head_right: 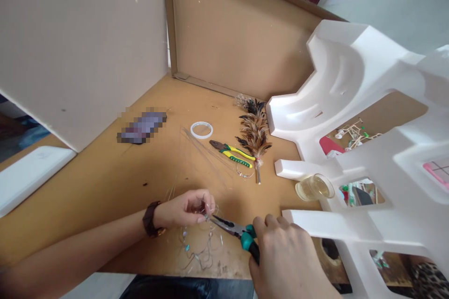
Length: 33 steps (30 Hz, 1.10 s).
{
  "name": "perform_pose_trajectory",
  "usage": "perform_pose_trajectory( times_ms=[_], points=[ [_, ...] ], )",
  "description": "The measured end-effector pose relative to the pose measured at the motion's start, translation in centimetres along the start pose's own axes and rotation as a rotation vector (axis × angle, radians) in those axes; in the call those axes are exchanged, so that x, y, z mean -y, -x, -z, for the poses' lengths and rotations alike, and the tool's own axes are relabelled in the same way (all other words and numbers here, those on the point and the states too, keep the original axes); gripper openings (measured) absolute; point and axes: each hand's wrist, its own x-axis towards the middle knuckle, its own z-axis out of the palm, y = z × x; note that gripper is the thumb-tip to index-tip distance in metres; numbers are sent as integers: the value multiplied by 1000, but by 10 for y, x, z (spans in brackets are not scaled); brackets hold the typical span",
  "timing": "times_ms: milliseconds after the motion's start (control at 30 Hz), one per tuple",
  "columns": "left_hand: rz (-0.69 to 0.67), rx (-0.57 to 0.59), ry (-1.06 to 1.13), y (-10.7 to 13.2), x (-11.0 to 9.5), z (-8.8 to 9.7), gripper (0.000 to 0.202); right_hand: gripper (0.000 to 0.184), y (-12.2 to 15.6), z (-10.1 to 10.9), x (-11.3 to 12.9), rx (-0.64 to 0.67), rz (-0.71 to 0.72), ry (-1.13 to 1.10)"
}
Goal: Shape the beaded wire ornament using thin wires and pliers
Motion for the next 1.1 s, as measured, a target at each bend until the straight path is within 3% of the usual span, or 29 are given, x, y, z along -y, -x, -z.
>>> perform_pose_trajectory(
  times_ms=[433,667,1100],
  points=[
    [-105,18,-311,4,-14,-6,12,12,-3,1,7,-96,38,70],
    [-120,11,-338,3,-16,-7,7,13,-1,-3,4,-151,62,56],
    [-121,-3,-332,3,-21,-8,7,15,3,-8,2,-125,80,-20]
  ],
)
